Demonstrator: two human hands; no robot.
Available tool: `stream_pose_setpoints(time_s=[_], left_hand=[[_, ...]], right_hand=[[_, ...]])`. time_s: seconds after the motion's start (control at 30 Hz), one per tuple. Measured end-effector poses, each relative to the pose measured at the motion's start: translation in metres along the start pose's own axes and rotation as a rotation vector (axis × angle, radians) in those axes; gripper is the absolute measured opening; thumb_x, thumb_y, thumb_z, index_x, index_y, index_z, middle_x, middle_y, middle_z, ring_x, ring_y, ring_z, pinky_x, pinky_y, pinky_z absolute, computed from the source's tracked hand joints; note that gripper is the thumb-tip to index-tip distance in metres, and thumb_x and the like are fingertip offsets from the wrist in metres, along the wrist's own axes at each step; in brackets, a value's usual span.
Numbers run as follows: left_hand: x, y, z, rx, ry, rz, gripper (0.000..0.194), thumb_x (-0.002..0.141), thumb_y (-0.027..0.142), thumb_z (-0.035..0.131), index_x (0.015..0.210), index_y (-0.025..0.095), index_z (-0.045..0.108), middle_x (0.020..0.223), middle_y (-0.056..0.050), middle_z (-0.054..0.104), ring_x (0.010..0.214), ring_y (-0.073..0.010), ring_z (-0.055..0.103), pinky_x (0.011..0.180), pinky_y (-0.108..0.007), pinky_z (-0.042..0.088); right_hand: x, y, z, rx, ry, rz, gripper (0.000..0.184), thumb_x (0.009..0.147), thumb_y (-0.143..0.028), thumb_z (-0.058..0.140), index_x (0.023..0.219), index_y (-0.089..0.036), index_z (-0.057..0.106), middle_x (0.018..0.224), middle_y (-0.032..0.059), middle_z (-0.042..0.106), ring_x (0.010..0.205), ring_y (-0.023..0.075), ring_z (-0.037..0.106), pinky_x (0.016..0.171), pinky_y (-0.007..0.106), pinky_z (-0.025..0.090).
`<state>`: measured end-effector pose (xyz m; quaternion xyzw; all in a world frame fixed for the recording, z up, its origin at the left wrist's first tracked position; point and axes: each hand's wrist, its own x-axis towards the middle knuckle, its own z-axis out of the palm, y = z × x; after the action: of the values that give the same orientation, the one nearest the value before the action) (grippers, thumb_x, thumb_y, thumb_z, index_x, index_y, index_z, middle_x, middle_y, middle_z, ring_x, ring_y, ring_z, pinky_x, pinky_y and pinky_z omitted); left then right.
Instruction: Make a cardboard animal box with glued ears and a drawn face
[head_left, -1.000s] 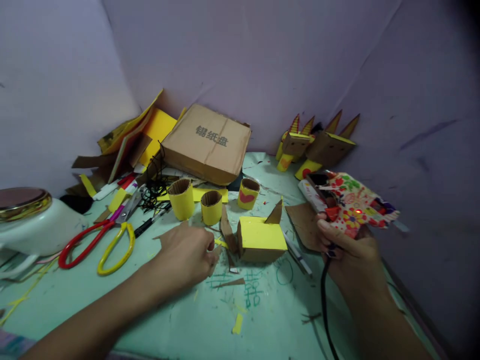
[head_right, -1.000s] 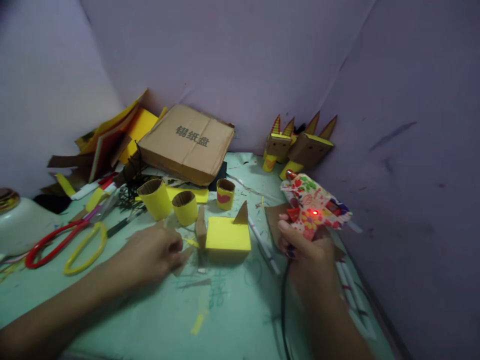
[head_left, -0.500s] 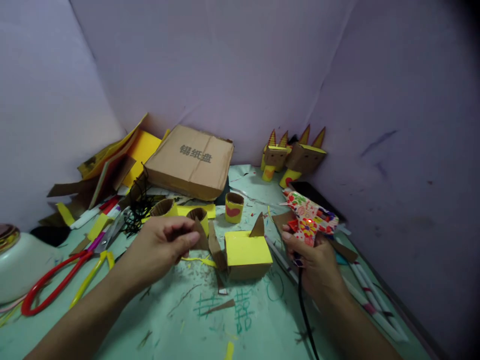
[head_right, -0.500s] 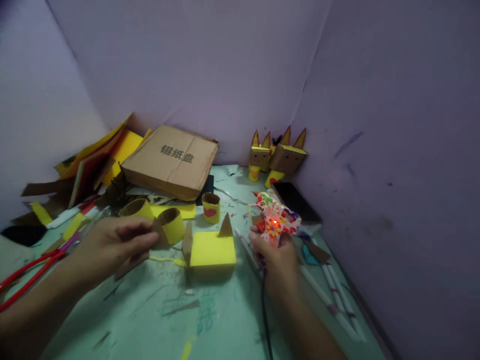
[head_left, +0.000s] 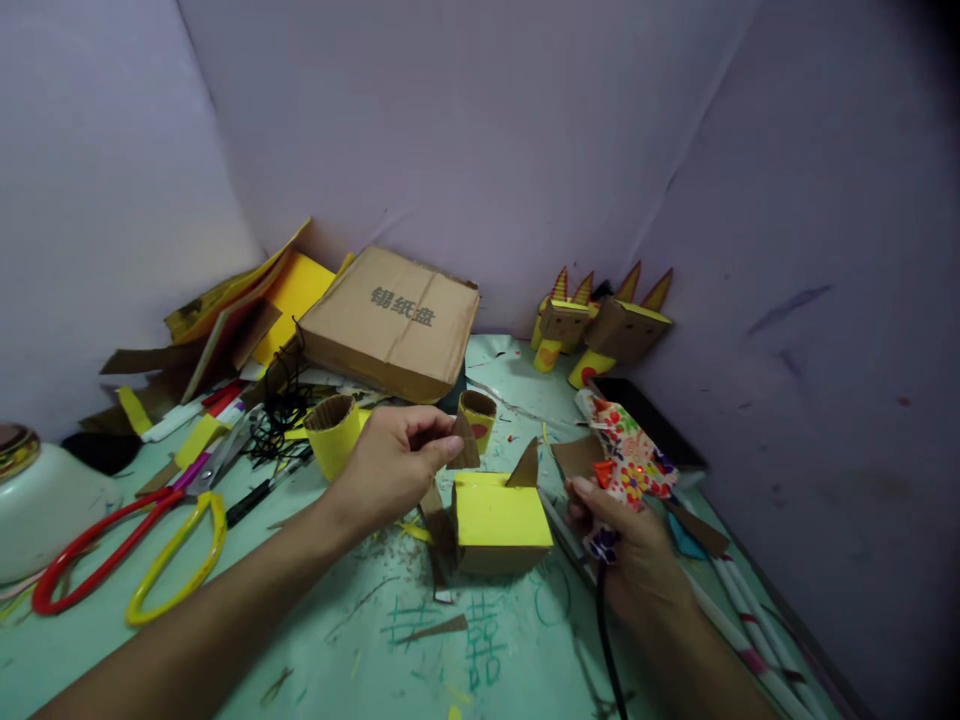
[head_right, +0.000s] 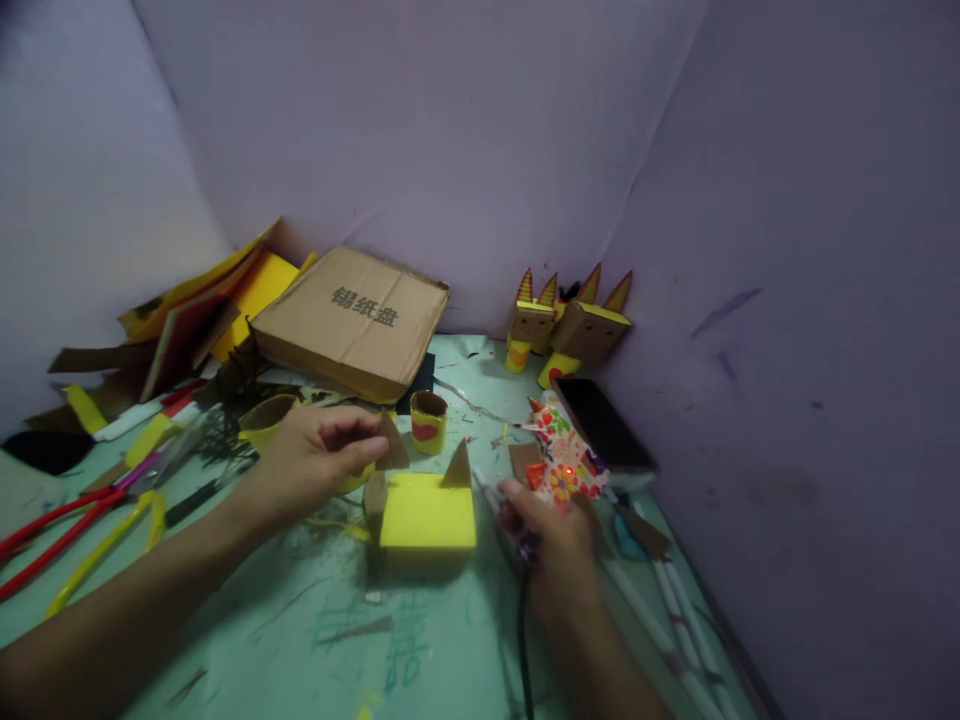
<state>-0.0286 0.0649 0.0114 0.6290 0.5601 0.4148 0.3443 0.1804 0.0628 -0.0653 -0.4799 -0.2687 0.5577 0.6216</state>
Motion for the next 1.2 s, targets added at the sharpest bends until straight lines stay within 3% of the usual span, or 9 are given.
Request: stream_pose_setpoints(time_s=[0.1,0.2,0.3,0.43,0.63,0.97,1.2], left_hand=[[0.0,-0.003,-0.001,0.035,-0.046,0.006,0.012,0.069,0.022,0.055,0.065,0.014,0.062,0.059,0.003,0.054,0.057,-0.0106,0.046,0.056,-0.023,0.036],[0.001,-0.007,0.0,0.1,-0.08,0.038,0.014,0.072,0.021,0.053,0.069,0.014,0.064,0.062,0.002,0.056,0.061,-0.0121,0.048,0.058,-0.024,0.036],[0.0,-0.012,0.002,0.145,-0.082,0.082,0.015,0.073,0.02,0.052,0.067,0.014,0.064,0.06,0.003,0.054,0.059,-0.012,0.047,0.057,-0.025,0.035],[0.0,-0.017,0.007,0.152,-0.077,0.084,0.013,0.071,0.018,0.054,0.063,0.015,0.064,0.06,0.002,0.055,0.06,-0.0124,0.048,0.057,-0.025,0.035],[0.001,-0.017,0.009,0.123,-0.06,0.038,0.013,0.07,0.018,0.056,0.063,0.015,0.066,0.061,0.001,0.058,0.061,-0.0131,0.05,0.058,-0.026,0.036],[0.003,-0.009,0.004,0.038,-0.05,-0.001,0.011,0.068,0.018,0.057,0.066,0.014,0.068,0.059,0.002,0.061,0.058,-0.0117,0.051,0.058,-0.024,0.039],[0.002,-0.006,-0.005,0.041,0.014,-0.011,0.012,0.067,0.024,0.062,0.067,0.014,0.068,0.059,0.002,0.06,0.055,-0.0105,0.049,0.054,-0.023,0.038]], right_hand=[[0.003,0.003,-0.003,-0.021,-0.092,0.017,0.041,0.044,-0.025,0.086,0.082,-0.018,0.074,0.081,0.0052,0.073,0.079,0.0223,0.066,0.07,0.029,0.055],[0.003,0.007,-0.004,-0.015,-0.244,0.028,0.052,0.045,-0.023,0.086,0.095,-0.022,0.072,0.108,0.0073,0.07,0.113,0.0318,0.056,0.099,0.044,0.041],[0.002,0.01,-0.003,-0.015,-0.374,-0.007,0.055,0.048,-0.02,0.084,0.101,-0.023,0.071,0.118,0.0068,0.066,0.123,0.0347,0.046,0.108,0.05,0.027],[-0.002,0.009,0.0,0.004,-0.471,-0.017,0.054,0.054,-0.018,0.081,0.106,-0.025,0.068,0.124,0.0041,0.063,0.128,0.0322,0.042,0.11,0.048,0.026],[-0.01,0.001,0.008,-0.007,-0.53,0.015,0.059,0.06,-0.02,0.076,0.117,-0.023,0.063,0.119,0.0063,0.065,0.125,0.0336,0.044,0.104,0.05,0.034],[-0.009,0.005,0.002,0.056,-0.411,0.06,0.05,0.056,-0.02,0.078,0.105,-0.021,0.069,0.118,0.0072,0.066,0.12,0.0345,0.05,0.101,0.05,0.037],[-0.015,0.001,0.011,0.048,-0.443,0.09,0.048,0.057,-0.018,0.075,0.104,-0.023,0.069,0.108,0.006,0.071,0.11,0.033,0.058,0.094,0.047,0.045]])
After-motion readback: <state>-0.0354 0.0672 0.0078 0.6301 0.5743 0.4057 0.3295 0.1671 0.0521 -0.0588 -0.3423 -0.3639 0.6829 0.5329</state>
